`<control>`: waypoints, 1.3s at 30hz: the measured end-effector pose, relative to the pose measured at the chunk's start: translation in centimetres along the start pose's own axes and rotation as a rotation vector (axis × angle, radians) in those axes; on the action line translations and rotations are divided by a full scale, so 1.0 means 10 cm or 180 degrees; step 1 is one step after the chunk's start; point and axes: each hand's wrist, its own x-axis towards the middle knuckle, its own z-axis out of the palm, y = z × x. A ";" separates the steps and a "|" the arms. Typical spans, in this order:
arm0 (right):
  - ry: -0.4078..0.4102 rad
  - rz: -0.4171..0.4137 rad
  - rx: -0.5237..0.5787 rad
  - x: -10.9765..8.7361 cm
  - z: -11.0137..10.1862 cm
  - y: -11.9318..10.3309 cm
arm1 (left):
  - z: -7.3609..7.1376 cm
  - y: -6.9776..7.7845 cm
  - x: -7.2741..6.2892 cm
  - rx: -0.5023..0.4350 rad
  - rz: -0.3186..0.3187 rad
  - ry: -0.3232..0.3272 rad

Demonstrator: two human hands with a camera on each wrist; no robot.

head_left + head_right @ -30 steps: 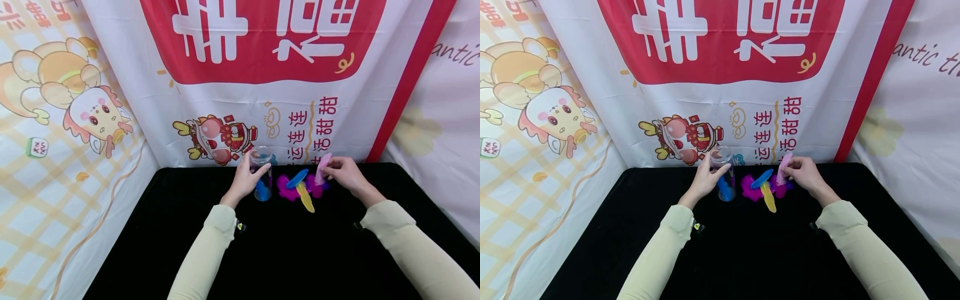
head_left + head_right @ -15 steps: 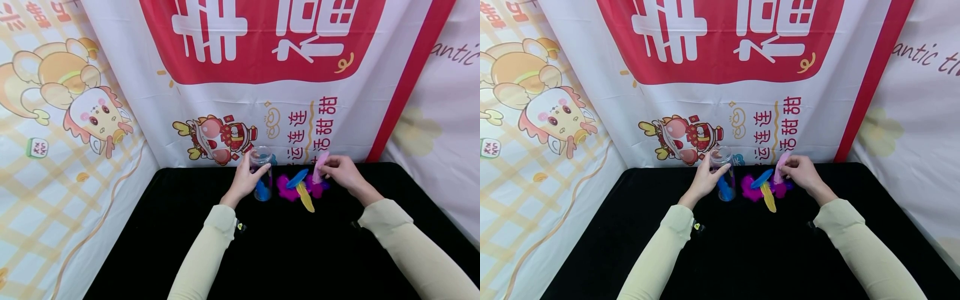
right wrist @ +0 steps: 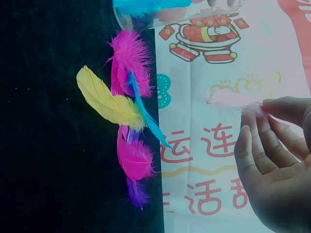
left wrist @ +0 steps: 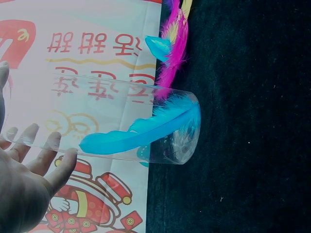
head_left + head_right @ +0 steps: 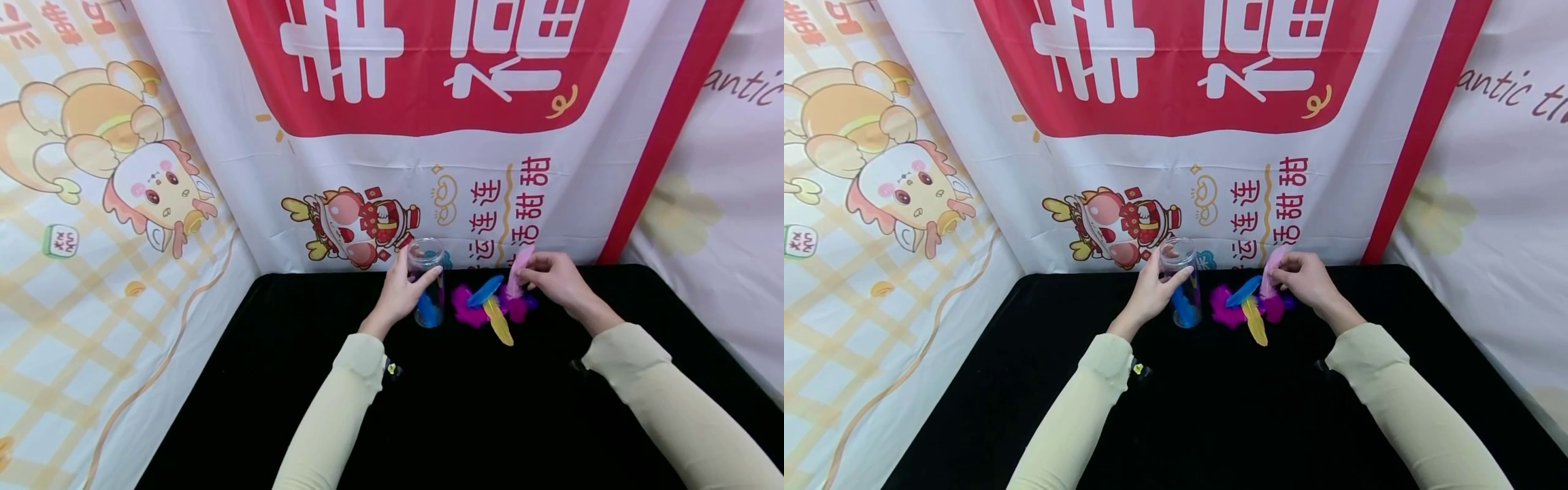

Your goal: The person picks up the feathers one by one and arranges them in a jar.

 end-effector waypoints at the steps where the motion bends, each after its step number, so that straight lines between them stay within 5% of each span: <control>1: -0.0002 0.0000 -0.0004 0.00 0.00 -0.01 | 0.00 0.00 0.00 0.0000 -0.0012 -0.0005; 39: 0.0123 -0.0181 0.0131 0.00 0.11 -0.14 | 0.01 0.00 0.00 0.0016 -0.0015 0.0020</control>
